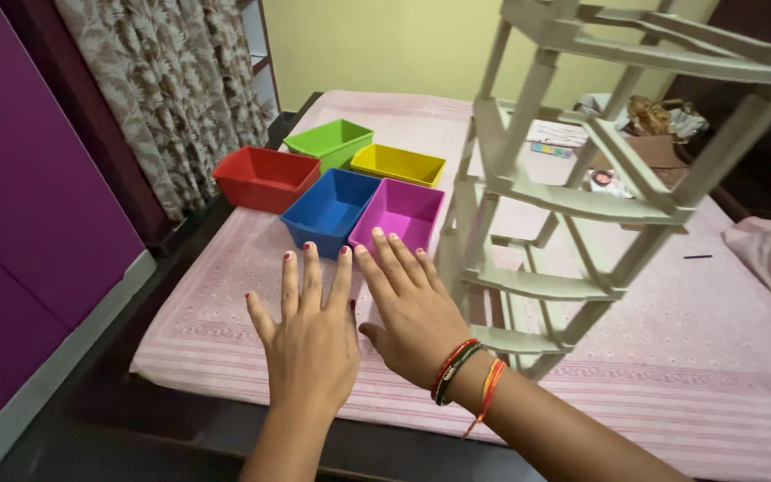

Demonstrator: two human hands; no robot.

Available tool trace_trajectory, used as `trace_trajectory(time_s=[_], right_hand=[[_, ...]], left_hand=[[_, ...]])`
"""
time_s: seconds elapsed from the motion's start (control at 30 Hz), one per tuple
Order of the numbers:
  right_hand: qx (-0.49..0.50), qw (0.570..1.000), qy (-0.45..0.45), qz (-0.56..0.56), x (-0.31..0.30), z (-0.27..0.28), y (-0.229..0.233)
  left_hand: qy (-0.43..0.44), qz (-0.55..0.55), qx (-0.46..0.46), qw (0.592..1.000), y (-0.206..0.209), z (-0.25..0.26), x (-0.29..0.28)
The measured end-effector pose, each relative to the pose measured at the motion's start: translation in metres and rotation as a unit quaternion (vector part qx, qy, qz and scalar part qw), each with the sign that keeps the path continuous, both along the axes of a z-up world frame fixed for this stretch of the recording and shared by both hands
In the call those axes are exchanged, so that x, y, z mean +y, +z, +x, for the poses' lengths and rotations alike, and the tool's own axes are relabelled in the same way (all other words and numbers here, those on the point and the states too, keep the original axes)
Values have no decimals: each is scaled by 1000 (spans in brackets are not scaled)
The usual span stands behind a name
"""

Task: The person assembles a white plastic storage rack by connecting vertical and horizontal pieces. They then place five colored plastic bins into the rack slots one by one.

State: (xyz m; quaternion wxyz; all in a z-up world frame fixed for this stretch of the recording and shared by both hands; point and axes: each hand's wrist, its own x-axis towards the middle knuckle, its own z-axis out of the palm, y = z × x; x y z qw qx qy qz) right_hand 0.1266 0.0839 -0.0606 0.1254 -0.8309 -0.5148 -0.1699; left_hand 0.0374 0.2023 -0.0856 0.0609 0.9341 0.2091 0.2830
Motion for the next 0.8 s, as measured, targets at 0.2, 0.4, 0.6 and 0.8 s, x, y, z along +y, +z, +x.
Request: trace_trajectory(time_s=[0.2,0.4,0.6,0.8], right_hand=[[4,1000,10,23,40,7,-18],[29,999,-19,13,80,13,-32],[36,998,-40,-10,106,24,-53],[46,998,-44,4,129,50,-75]], left_hand=[[-4,-9,8,1000,-15,8,38],[-18,-30,35,999,-26,25,80],[-40,-70,76,994,-39,40,108],[-42,-94,118,988,-50,67,128]])
